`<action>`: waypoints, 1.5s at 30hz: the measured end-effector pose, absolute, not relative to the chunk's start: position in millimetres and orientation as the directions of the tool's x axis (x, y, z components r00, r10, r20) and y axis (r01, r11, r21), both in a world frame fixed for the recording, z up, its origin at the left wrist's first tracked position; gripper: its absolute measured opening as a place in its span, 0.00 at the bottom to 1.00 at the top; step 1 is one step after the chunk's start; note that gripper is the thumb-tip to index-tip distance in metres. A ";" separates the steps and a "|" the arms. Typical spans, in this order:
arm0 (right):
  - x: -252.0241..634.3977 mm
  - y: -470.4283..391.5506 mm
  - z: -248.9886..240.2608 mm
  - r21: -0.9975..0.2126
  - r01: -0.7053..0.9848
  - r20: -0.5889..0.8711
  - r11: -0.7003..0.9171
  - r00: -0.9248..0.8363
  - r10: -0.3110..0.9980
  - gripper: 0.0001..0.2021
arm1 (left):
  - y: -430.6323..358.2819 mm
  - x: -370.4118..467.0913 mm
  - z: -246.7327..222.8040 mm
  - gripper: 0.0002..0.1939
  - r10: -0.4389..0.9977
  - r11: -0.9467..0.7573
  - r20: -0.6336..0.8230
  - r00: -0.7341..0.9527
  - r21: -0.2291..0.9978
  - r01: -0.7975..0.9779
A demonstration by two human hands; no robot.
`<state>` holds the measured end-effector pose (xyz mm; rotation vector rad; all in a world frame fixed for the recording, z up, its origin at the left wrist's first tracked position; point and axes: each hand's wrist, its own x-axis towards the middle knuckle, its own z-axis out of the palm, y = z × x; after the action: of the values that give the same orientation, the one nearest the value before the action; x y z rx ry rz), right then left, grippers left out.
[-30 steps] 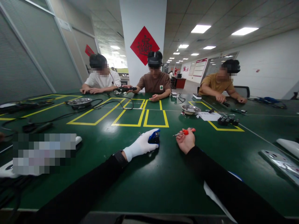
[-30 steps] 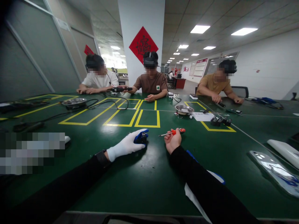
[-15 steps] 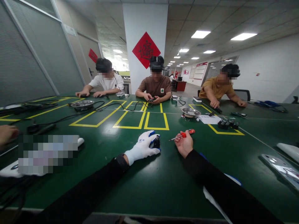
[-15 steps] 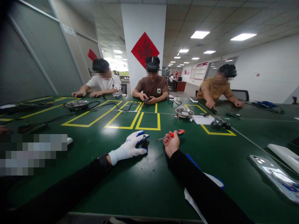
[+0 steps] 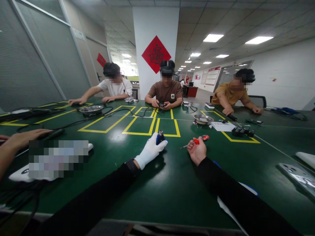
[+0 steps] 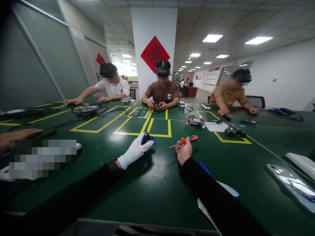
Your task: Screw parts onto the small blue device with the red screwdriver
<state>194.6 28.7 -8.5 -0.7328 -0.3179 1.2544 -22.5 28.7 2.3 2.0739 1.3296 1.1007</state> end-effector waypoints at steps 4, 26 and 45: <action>190.7 25.5 -8.1 -0.661 -0.740 -0.166 0.126 0.307 0.937 0.14 | 62.3 -67.0 4.6 0.17 0.903 -0.366 0.420 0.096 0.633 0.682; 147.3 22.6 -24.4 -0.925 -0.300 0.132 0.234 0.324 0.937 0.15 | 132.1 -181.7 -21.8 0.23 0.922 -0.140 0.381 -0.073 0.502 0.853; 155.8 19.2 -25.9 -0.886 -0.418 0.105 0.201 0.242 0.965 0.16 | 137.5 -211.9 -27.0 0.23 0.938 -0.075 0.346 -0.020 0.259 0.963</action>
<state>155.8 19.2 -25.9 -0.8589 -0.7966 1.1236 -211.9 137.5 -27.0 2.2378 2.1745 0.7029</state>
